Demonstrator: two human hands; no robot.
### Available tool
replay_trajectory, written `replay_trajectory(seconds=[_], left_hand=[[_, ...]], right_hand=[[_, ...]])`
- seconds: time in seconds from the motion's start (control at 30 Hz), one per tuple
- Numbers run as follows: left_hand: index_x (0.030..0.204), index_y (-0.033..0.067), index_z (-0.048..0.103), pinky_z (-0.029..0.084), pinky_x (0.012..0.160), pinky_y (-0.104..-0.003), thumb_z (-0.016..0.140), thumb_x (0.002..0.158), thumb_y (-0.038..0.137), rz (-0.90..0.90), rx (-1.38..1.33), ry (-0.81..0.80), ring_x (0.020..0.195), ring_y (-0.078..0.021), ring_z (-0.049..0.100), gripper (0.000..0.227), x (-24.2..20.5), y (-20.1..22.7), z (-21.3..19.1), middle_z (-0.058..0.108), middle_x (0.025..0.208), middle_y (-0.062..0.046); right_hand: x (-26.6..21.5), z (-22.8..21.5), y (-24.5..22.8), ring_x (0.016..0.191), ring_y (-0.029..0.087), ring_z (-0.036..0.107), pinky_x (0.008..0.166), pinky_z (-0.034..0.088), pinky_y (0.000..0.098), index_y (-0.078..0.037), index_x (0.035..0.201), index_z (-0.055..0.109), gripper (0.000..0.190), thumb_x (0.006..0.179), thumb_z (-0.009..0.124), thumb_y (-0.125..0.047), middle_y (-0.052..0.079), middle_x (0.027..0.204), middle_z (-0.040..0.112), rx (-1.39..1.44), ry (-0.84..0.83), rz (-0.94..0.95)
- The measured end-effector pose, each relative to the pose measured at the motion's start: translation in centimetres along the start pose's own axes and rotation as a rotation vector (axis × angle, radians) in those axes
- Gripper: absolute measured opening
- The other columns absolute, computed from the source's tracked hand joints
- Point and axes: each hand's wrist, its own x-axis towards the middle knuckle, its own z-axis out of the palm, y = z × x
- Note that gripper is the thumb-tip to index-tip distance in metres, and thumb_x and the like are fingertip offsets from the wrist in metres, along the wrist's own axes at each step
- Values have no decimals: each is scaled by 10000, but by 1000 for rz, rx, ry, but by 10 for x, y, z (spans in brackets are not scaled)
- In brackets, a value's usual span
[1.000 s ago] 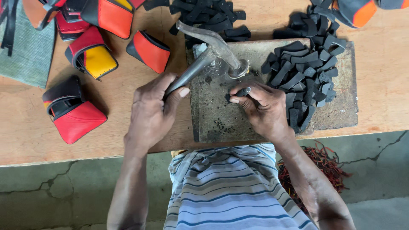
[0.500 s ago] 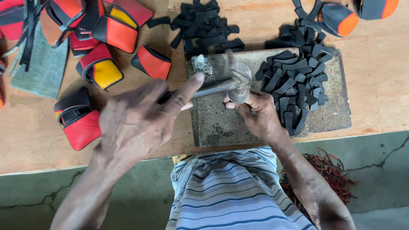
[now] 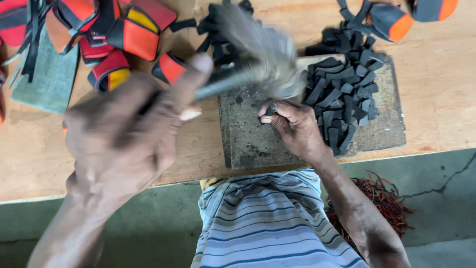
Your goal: The person repeatedly hammers small black rubber pieces on a wooden board using a hammer. They pick up each piece, position it on the board, strike it several times, and place it aside. The process is repeated continuously throughout the clip.
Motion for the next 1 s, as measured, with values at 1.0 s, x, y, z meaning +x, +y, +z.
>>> replay_trajectory(seconds=[1.0], left_hand=[[1323, 18, 627, 584, 721, -390, 796, 900, 174, -534, -763, -133, 851, -257, 729, 481, -48, 71, 161, 736, 1040, -154]], right_hand=[[7, -13, -28, 974, 163, 734, 848, 611, 286, -37, 1159, 692, 203, 973, 735, 31, 82, 1102, 733, 96, 46, 0]])
